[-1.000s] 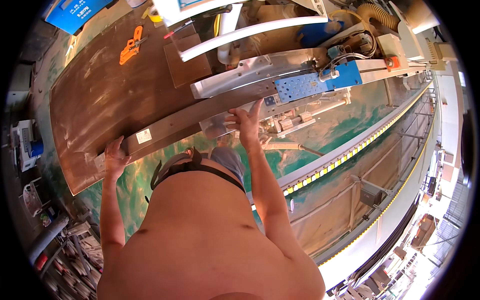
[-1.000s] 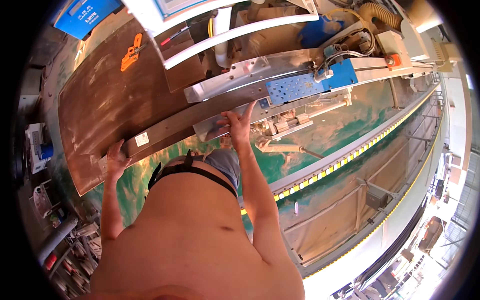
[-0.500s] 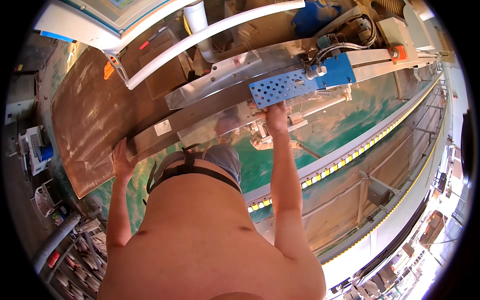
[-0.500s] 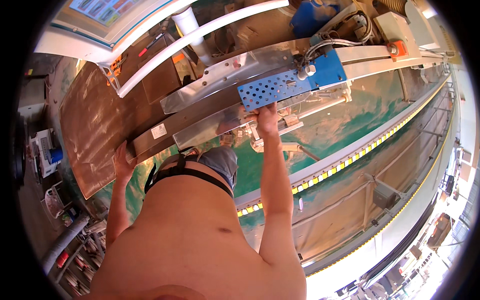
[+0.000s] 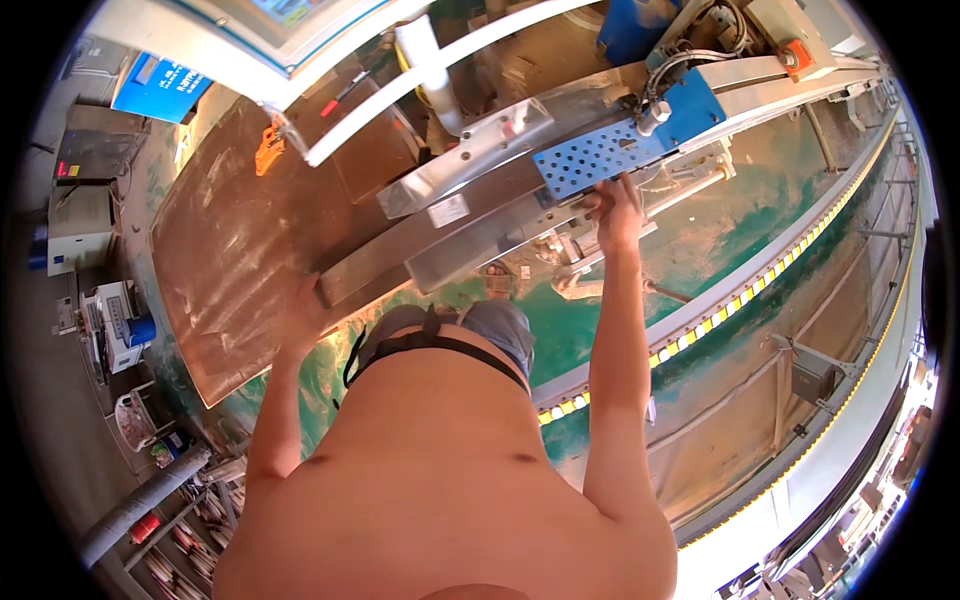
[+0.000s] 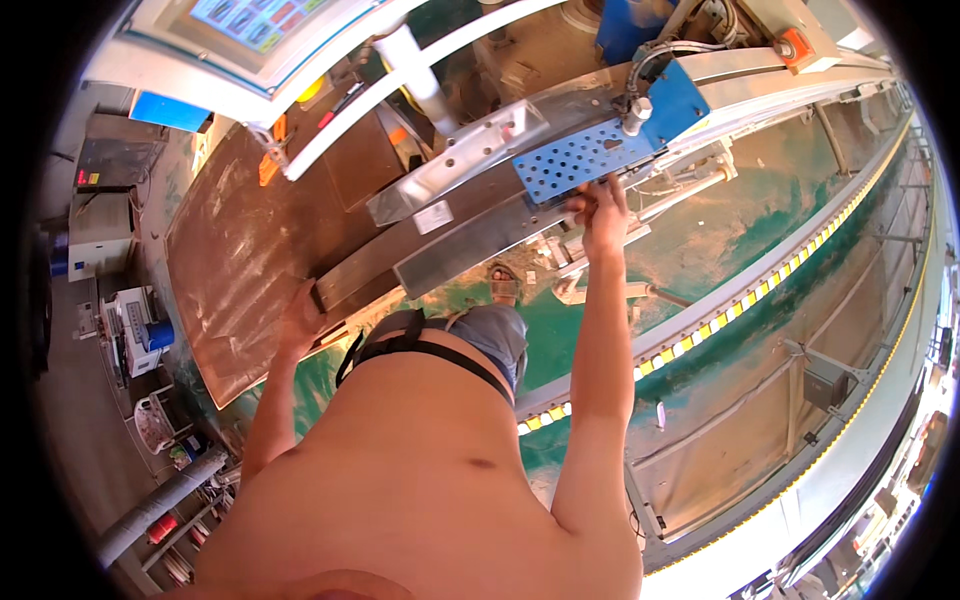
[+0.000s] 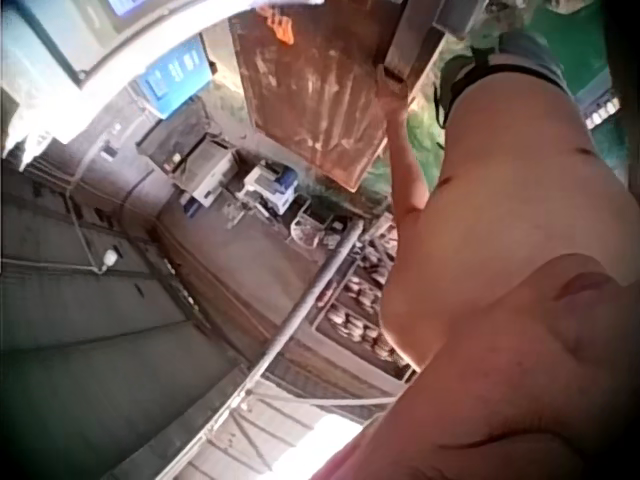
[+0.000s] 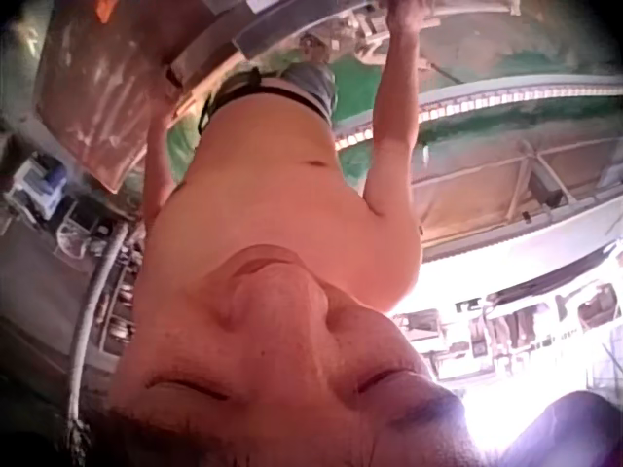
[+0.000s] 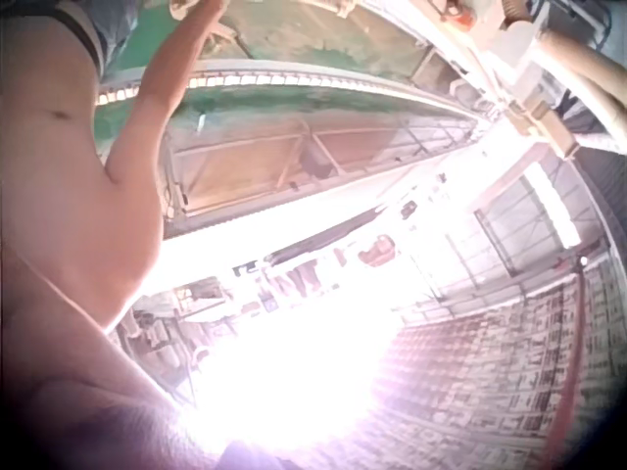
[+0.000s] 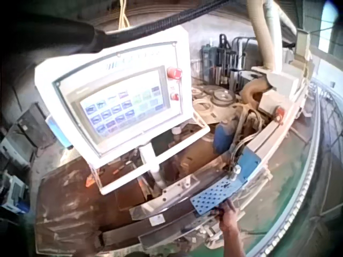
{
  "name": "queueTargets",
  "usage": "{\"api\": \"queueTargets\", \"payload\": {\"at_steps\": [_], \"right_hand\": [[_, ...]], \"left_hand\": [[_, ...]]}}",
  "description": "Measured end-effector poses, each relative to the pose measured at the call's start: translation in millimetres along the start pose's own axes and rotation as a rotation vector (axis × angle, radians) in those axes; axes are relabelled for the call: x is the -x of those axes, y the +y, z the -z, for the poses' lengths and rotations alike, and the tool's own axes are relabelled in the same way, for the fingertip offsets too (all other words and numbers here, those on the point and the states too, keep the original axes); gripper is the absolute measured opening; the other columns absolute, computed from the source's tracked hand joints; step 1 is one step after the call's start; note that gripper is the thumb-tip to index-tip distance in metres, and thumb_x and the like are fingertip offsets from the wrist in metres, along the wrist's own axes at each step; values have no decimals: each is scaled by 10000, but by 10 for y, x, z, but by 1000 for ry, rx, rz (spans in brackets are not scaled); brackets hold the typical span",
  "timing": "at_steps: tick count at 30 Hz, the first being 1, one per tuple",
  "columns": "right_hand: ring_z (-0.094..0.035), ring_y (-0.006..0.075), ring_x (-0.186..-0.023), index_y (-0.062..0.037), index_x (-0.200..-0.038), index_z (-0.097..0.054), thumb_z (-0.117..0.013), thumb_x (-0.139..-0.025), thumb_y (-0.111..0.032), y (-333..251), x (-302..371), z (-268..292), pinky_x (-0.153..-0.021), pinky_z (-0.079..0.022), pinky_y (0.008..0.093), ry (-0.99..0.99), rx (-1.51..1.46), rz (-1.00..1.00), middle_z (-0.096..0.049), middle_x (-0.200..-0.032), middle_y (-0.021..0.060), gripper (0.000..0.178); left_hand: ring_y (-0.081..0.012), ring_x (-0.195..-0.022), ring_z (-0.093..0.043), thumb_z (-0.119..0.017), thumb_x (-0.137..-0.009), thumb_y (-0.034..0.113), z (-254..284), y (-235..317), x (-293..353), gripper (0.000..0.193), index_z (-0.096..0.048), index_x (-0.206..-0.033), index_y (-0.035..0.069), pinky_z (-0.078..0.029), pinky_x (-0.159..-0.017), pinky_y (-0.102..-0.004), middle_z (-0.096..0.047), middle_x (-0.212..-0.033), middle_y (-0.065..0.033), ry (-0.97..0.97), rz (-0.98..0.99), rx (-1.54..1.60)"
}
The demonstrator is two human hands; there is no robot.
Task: The person picks up rectangular wood panels from a table and feeds them one by one into an industrial woodworking machine.
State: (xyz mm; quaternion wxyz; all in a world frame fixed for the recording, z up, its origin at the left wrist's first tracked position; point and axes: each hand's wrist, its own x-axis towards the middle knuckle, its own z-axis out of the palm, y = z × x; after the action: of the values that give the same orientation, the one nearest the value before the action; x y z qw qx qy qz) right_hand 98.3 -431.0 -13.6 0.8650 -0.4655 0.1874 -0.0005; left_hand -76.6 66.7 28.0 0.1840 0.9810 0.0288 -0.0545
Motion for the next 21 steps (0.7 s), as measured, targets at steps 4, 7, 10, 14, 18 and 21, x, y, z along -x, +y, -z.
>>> {"api": "queueTargets", "payload": {"at_steps": [4, 7, 10, 14, 18, 21], "right_hand": [[-575, 127, -536, 37, -1244, -416, -456, -855, -93, 419, 820, -186, -396, -343, 194, 110, 66, -106, -642, -869, 141, 412], [-575, 131, -526, 48, -1237, -426, -464, -846, -85, 650, 1364, -256, -396, -350, 203, 141, 149, -159, -647, -886, 147, 415], [-576, 136, -518, 47, -1226, -437, -468, -841, -83, 761, 1761, -248, -397, -357, 212, 212, 211, -227, -649, -880, 141, 407], [-586, 135, -522, 41, -1198, -472, -466, -844, -80, 799, 2176, -156, -394, -376, 207, 284, 399, -196, -652, -868, 129, 374], [-597, 128, -524, 32, -1178, -496, -460, -849, -65, 800, 2703, -66, -386, -388, 200, 383, 485, -109, -657, -857, 109, 345], [-614, 131, -537, 36, -1161, -507, -465, -851, -65, 833, 3233, -56, -388, -398, 201, 491, 501, -83, -657, -847, 112, 329]], "left_hand": [[-306, -1077, -488, -709, -666, 211, -56, 141, -106, 602, -494, -1221, 124, -380, -936, -397, -523, -1153, -136, 85, -167, 141], [-310, -1056, -493, -728, -644, 210, -143, 291, -231, 612, -507, -1206, 109, -389, -920, -386, -534, -1124, -131, 143, -177, 191], [-298, -1060, -488, -750, -605, 210, -186, 385, -420, 638, -519, -1190, 103, -369, -927, -396, -541, -1109, -122, 142, -297, 142], [-289, -1051, -477, -770, -571, 226, -233, 700, -617, 607, -543, -1121, 104, -352, -903, -425, -547, -1053, -107, 284, -437, 113], [-270, -929, -467, -782, -566, 270, -417, 837, -830, 369, -507, -760, 118, -347, -755, -421, -514, -851, -49, 373, -510, 156], [-256, -848, -463, -780, -559, 317, -530, 980, -971, 411, -428, -564, 106, -332, -710, -410, -493, -731, -22, 327, -550, 174]]}}
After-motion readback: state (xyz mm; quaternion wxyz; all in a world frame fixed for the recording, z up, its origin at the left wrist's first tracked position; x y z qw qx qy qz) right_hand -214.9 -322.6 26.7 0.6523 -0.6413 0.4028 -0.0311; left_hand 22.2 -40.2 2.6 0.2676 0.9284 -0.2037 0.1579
